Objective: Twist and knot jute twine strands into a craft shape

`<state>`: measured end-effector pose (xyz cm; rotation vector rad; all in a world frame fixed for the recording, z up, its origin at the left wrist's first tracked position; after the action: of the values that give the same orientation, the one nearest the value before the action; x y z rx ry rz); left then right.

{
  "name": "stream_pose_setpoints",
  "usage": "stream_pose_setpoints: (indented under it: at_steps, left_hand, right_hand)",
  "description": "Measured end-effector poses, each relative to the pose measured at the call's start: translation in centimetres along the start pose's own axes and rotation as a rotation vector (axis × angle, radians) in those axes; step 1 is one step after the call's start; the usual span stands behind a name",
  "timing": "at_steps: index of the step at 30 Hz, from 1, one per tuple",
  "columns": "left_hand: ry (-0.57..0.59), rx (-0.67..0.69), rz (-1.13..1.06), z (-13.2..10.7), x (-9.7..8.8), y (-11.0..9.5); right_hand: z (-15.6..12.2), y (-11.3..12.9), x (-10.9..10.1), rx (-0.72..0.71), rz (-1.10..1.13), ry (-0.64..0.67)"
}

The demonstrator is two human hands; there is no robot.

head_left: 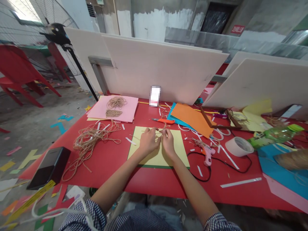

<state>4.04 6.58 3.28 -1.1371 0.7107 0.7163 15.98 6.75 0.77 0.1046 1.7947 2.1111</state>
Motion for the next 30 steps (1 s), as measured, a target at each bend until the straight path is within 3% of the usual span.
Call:
stream_pose_setpoints:
  at_steps: [5, 10, 12, 15, 16, 18, 19, 21, 25, 30]
  left_hand:
    - [0.012, -0.116, -0.041, 1.5, -1.6, 3.1]
    - [-0.164, -0.412, 0.107, 2.1, -5.6, 10.4]
    - [-0.283, -0.422, 0.178, 2.1, -7.3, 11.5]
    - [-0.335, -0.2, 0.075, 2.6, -6.9, 9.2]
    - [-0.281, -0.117, -0.026, 2.7, -5.8, 7.9]
    - [-0.058, -0.03, -0.257, 2.6, -2.1, 5.2]
    - [0.064, -0.008, -0.369, 2.2, -0.2, 3.8]
    - [0.179, -0.013, -0.547, 1.3, 2.2, 1.7]
    - [0.241, -0.183, -0.769, 0.4, 4.6, 1.5]
    - [0.176, -0.15, -0.599, 1.1, 2.9, 2.8]
  right_hand:
    - [0.3, -0.9, -0.7, 0.133, 0.114, -0.036]
    - [0.9, -0.6, -1.6, 0.127, 0.077, -0.03]
    - [1.0, -0.4, -1.5, 0.118, 0.074, -0.008]
    - [0.7, -0.1, -0.5, 0.091, 0.074, 0.068]
    - [0.5, 0.2, 0.0, 0.071, 0.066, 0.096]
    - [0.0, 0.8, 0.7, 0.012, 0.038, 0.141]
    - [-0.2, 1.1, 1.0, -0.02, 0.019, 0.16]
    - [-0.7, 1.7, 1.4, -0.07, -0.041, 0.188]
    - [-0.8, 2.2, 1.0, -0.119, -0.238, 0.177]
    - [-0.7, 2.3, 1.3, -0.145, -0.374, 0.238]
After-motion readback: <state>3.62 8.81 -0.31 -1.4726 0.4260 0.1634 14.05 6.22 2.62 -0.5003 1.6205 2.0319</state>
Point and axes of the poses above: each hand's wrist, its own z-axis towards the middle knuckle, its own x-axis out of the palm, y = z × x, the point moved 10 cm from there along z, towards the middle knuckle, and after that the axes turned 5 degrees about -y, right-handed, at the moved point
